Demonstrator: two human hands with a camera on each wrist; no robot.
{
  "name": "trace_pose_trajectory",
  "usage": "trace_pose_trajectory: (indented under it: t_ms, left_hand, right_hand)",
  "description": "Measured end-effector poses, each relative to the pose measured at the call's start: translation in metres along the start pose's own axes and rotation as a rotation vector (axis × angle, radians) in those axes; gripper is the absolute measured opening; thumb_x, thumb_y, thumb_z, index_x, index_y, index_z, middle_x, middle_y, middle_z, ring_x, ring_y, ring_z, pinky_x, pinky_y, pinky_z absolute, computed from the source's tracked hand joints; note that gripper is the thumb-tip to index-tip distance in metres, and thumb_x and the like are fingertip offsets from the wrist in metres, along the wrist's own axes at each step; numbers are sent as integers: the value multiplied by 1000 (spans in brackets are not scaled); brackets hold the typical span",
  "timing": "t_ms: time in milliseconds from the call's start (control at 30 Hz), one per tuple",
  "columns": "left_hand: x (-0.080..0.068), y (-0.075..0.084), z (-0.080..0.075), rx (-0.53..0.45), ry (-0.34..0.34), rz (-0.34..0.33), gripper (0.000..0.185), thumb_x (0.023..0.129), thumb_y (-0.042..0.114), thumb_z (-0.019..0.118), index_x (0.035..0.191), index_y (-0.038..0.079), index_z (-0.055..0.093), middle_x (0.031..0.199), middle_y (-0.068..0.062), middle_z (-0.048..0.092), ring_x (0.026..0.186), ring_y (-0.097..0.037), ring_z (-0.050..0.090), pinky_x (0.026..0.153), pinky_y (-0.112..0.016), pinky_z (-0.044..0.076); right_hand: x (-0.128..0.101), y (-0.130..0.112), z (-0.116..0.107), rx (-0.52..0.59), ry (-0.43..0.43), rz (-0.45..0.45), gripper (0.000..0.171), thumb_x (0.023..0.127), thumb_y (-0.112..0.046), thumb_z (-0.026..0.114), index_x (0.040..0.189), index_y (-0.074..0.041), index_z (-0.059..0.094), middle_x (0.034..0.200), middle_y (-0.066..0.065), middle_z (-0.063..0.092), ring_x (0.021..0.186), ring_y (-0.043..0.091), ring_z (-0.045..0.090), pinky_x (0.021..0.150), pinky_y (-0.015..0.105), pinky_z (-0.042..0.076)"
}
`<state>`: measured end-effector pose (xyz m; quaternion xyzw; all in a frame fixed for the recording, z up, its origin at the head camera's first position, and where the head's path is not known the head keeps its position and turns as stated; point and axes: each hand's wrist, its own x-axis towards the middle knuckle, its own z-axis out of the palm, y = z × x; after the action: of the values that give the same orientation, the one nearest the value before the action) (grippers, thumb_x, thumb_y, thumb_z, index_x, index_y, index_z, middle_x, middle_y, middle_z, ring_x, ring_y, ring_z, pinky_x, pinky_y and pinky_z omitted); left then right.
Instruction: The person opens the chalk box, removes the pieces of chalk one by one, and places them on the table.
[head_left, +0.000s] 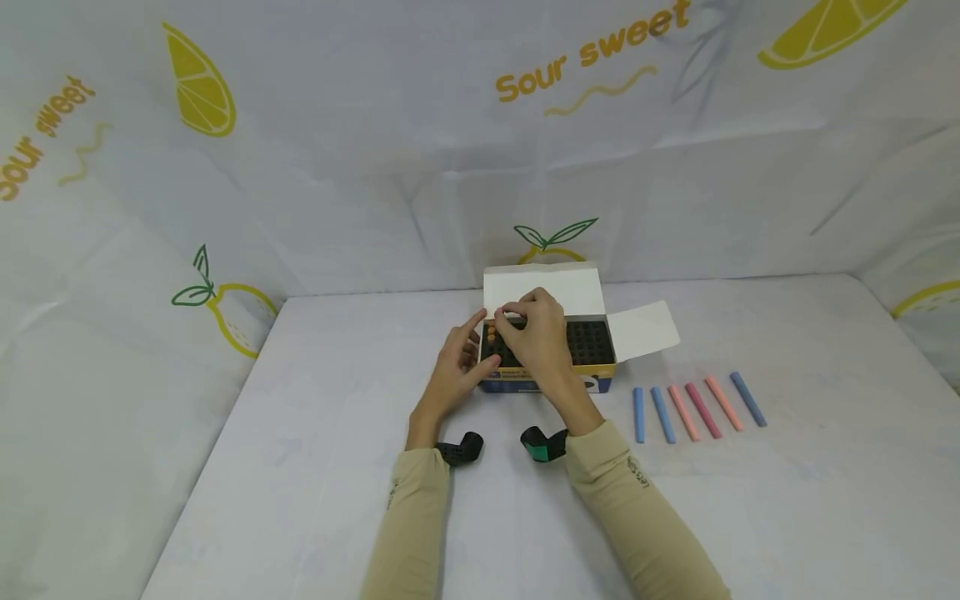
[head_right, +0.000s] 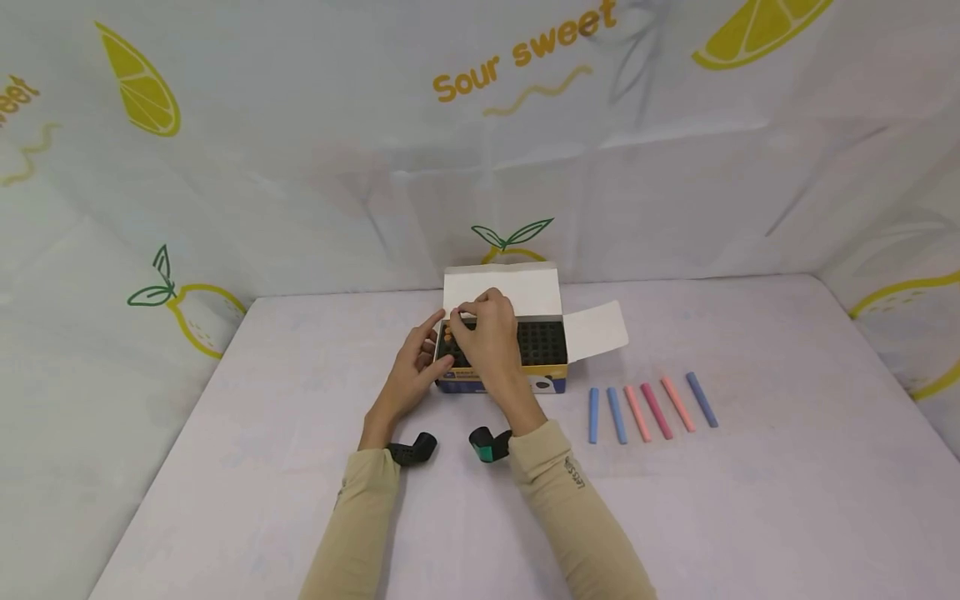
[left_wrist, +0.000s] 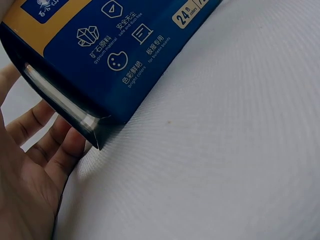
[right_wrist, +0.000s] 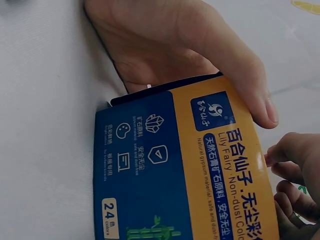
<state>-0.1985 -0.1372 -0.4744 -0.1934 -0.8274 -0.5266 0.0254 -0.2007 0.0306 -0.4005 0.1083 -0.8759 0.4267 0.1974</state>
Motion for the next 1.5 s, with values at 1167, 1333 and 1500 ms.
trace_pose_trajectory:
  t_ms: [1167, 1333, 1500]
  left_hand:
    - [2, -1, 3, 10, 13, 1, 96, 85, 83, 53, 160, 25, 36, 117, -14, 49, 86, -17, 48, 75, -24, 46]
    - [1, 0, 2, 25, 14, 5, 96, 86, 84, 51, 161, 26, 35, 117, -14, 49, 85, -18, 48, 76, -25, 45]
    - [0, 1, 1, 24, 13, -1, 93, 87, 81, 53, 161, 27, 35, 118, -14, 49, 86, -18, 48, 76, -26, 45]
  right_hand:
    - [2, -12, -36, 181, 90, -57, 21, 87, -12, 81, 99, 5, 80, 96, 24, 66, 89, 37, 64, 82, 49, 56]
    - [-5, -14, -48, 176, 102, -56, 21, 87, -12, 81, 99, 5, 80, 96, 21, 66, 89, 36, 64, 79, 47, 55]
    - [-13, -13, -59, 181, 118, -59, 22, 85, -10, 82, 99, 7, 80, 96, 21, 66, 89, 36, 65, 80, 46, 56]
